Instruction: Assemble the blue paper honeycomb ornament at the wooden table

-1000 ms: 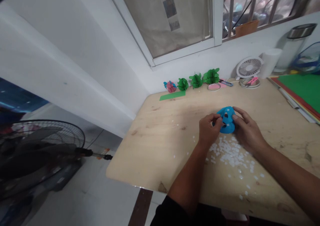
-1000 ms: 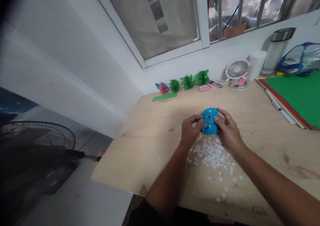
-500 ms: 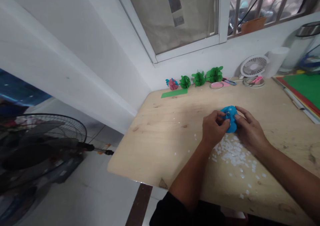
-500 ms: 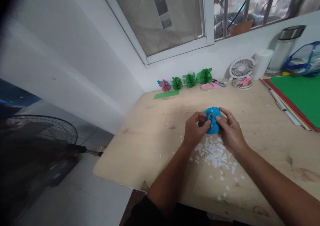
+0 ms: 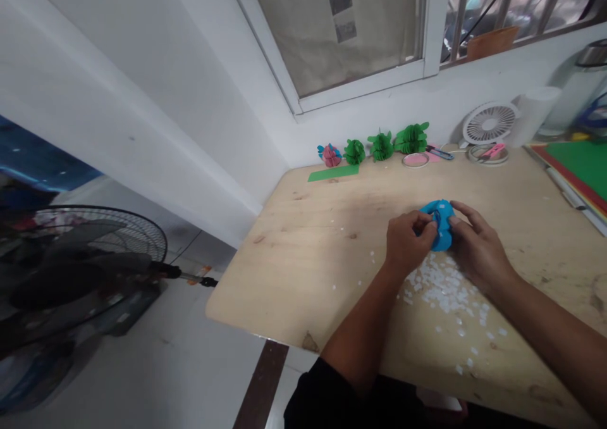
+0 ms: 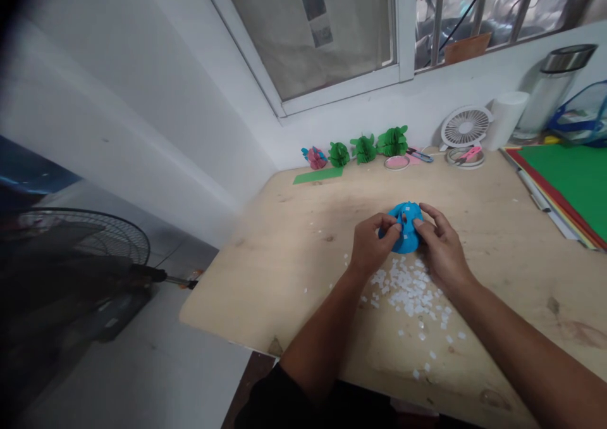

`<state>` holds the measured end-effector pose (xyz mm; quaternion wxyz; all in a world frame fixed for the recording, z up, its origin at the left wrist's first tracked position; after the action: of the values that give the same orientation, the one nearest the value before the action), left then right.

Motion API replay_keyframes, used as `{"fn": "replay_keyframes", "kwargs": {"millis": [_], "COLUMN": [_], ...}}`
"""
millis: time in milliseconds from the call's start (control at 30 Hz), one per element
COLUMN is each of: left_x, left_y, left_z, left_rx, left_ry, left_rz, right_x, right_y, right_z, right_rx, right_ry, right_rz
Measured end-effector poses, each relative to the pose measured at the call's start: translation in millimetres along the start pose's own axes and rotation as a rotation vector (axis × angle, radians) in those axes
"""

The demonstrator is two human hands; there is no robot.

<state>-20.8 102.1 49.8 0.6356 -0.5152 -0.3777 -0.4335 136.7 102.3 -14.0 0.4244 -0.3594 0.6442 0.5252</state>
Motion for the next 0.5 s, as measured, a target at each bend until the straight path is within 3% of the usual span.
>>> {"fn": "replay_keyframes", "kwargs": {"millis": [500], "left_x": [-5.9], "left_y": [3.4], "left_z": [0.8], "left_rx": [-0.036], "left_ry": [-0.054], "left_rz": [-0.141], "right_x": [-1.1], "right_y": [1.7], "right_z": [-2.1], "right_rx": [0.017], "right_ry": [0.008], "right_rz": [-0.003]}}
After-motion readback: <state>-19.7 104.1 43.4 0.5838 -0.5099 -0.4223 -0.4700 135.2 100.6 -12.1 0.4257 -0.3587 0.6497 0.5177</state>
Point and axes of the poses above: each hand's wrist, its own z-axis towards the middle knuckle, its own y-axis out of the palm, x = y × z, the point moved 9 cm from there along z, towards the middle knuckle, and after that the axes turned 4 degrees about -y, right-handed, at the moved point
